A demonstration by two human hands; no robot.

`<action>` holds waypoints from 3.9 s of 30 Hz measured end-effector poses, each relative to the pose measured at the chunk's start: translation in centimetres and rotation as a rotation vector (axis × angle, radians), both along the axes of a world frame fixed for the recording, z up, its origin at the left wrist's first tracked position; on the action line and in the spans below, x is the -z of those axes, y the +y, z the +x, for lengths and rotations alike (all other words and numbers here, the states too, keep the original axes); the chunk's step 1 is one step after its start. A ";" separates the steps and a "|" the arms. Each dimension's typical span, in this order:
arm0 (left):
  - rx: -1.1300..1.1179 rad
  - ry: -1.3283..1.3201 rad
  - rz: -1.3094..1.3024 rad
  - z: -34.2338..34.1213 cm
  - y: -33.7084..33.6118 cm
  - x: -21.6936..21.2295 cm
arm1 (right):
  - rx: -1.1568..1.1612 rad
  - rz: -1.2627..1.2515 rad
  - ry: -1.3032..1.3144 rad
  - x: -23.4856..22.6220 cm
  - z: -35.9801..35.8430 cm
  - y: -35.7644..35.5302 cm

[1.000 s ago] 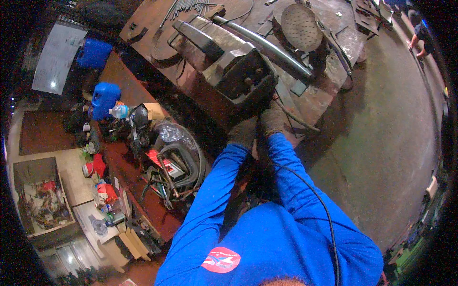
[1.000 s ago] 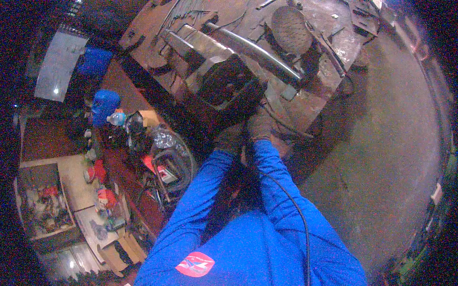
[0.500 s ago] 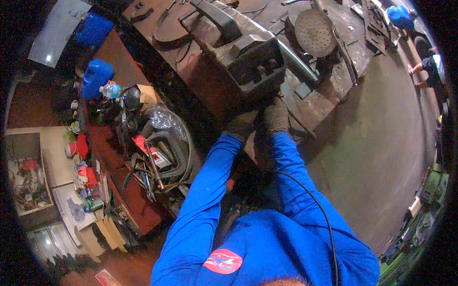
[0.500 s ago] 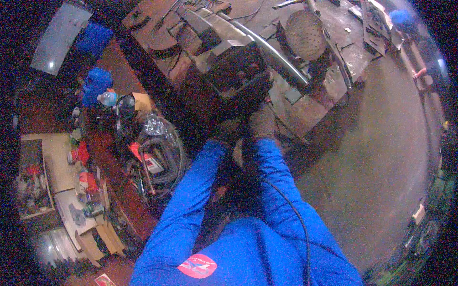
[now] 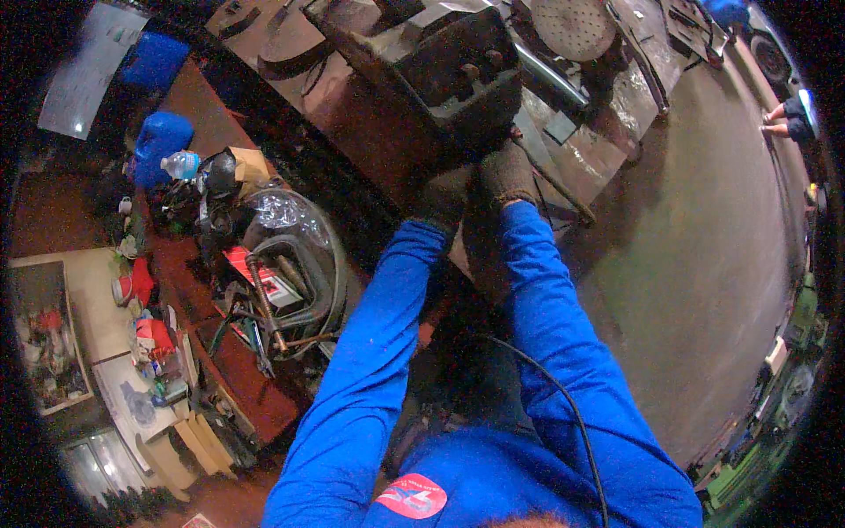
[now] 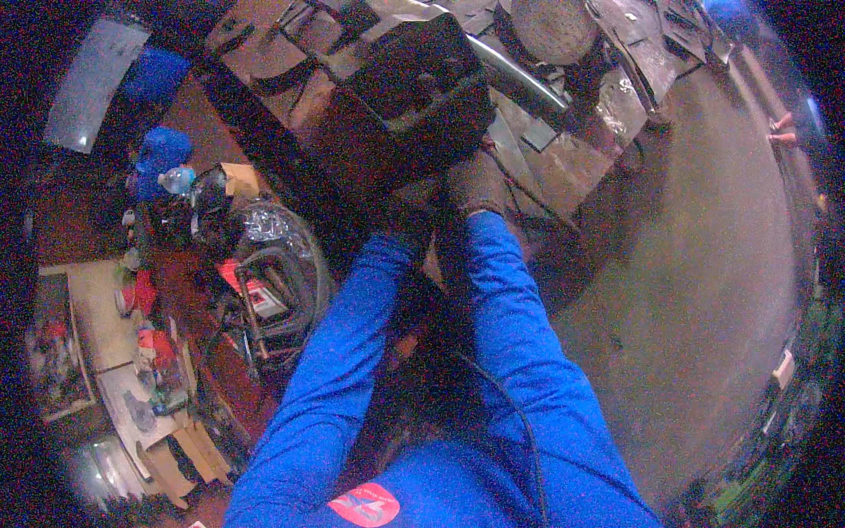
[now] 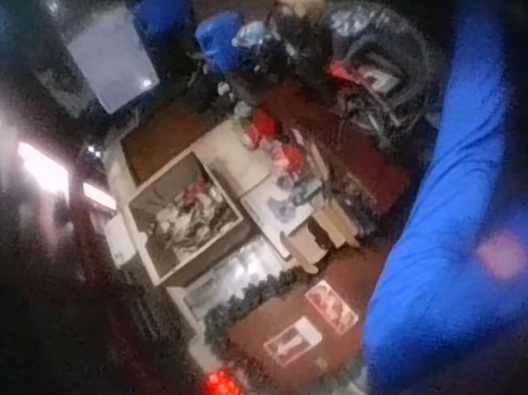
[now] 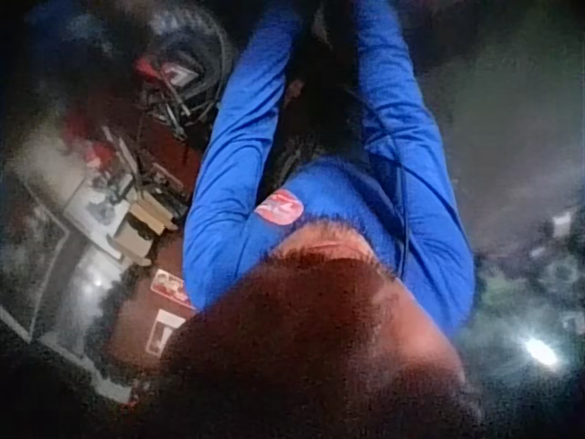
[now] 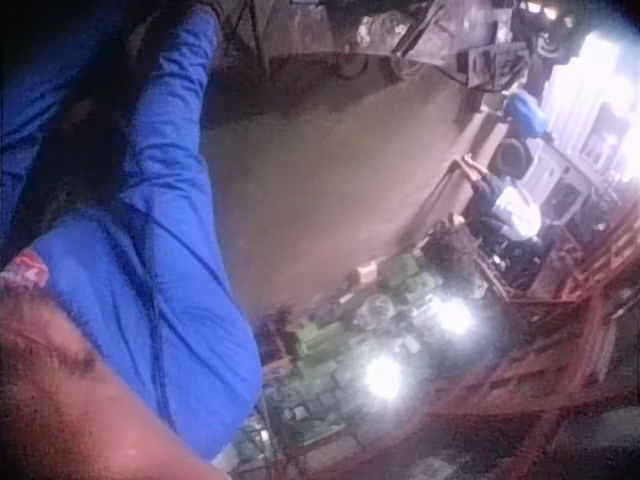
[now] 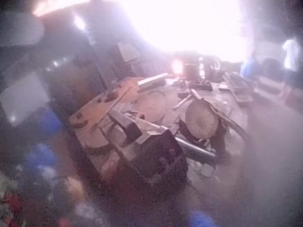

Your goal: The person strips and twists the ends of two wires, then connects them to terminals on a power tool. They move around the workshop to reach a different area and continue handling the wires.

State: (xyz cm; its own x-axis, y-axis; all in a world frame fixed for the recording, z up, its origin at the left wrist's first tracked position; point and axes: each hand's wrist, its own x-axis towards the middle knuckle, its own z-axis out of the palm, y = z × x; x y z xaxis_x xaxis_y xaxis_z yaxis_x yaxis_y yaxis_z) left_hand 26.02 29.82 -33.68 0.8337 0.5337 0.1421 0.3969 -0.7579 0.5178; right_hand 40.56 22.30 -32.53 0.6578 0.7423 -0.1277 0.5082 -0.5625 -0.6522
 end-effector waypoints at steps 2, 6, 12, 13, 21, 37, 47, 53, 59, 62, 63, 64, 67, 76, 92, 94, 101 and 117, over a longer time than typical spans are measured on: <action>-0.002 0.002 0.000 -0.1 -0.1 -0.1 | -0.025 -0.058 -0.072 1.6 0.3 0.7; -0.018 -0.001 0.004 0.0 0.2 0.5 | -0.065 -0.124 -0.040 -0.5 0.2 0.2; -0.038 0.004 -0.003 0.0 -0.3 0.4 | -0.274 -0.067 -0.229 -2.9 0.3 -0.6; -0.043 0.002 -0.006 0.0 -0.4 0.3 | -0.307 -0.126 -0.289 -2.1 0.4 -0.8; -0.089 -0.031 -0.028 -0.9 -1.1 1.4 | -0.511 -0.289 -0.334 -1.4 0.7 -0.2; -0.432 -0.008 -0.136 -3.2 -3.6 3.3 | -0.110 -0.122 0.091 0.2 -1.6 -1.2; -0.334 0.101 0.234 -0.9 -4.1 3.4 | -0.361 -0.362 -0.219 -2.9 -2.0 -1.3; -0.265 0.209 0.188 -1.5 -3.9 3.0 | -0.428 -0.425 -0.182 -5.0 -1.3 -0.3; -0.149 0.552 0.322 -1.3 -3.3 -2.1 | -0.387 -0.413 -0.173 -4.2 -1.4 -0.6; -0.192 0.369 0.421 -2.7 -3.7 2.4 | -0.325 -0.419 -0.127 -4.5 -1.5 -0.4; -0.227 0.358 0.368 -2.7 -4.1 2.8 | -0.280 -0.426 -0.094 -4.6 -1.5 -0.4; -0.208 0.525 0.229 -2.8 -4.1 3.1 | -0.292 -0.458 -0.094 -4.6 -1.5 -0.2; -0.180 0.788 0.013 -2.1 -3.7 0.9 | -0.313 -0.527 -0.073 -3.7 -1.1 0.9; -0.238 0.799 0.069 -0.7 -3.3 -5.8 | -0.247 -0.079 0.235 -6.7 0.2 -3.7; -0.289 0.840 0.170 -0.9 -3.4 -2.8 | -0.251 -0.144 0.336 0.3 -0.8 -3.0; -0.306 0.880 0.180 -0.3 -3.6 -5.6 | -0.229 -0.069 0.334 -0.5 -1.6 -4.2; -0.215 0.901 0.182 -1.3 -2.5 -1.9 | -0.077 0.107 0.113 -6.1 -1.2 -5.0; -0.551 0.142 -0.127 -2.5 -5.5 -1.1 | -0.271 -0.468 0.166 -0.5 -0.3 1.7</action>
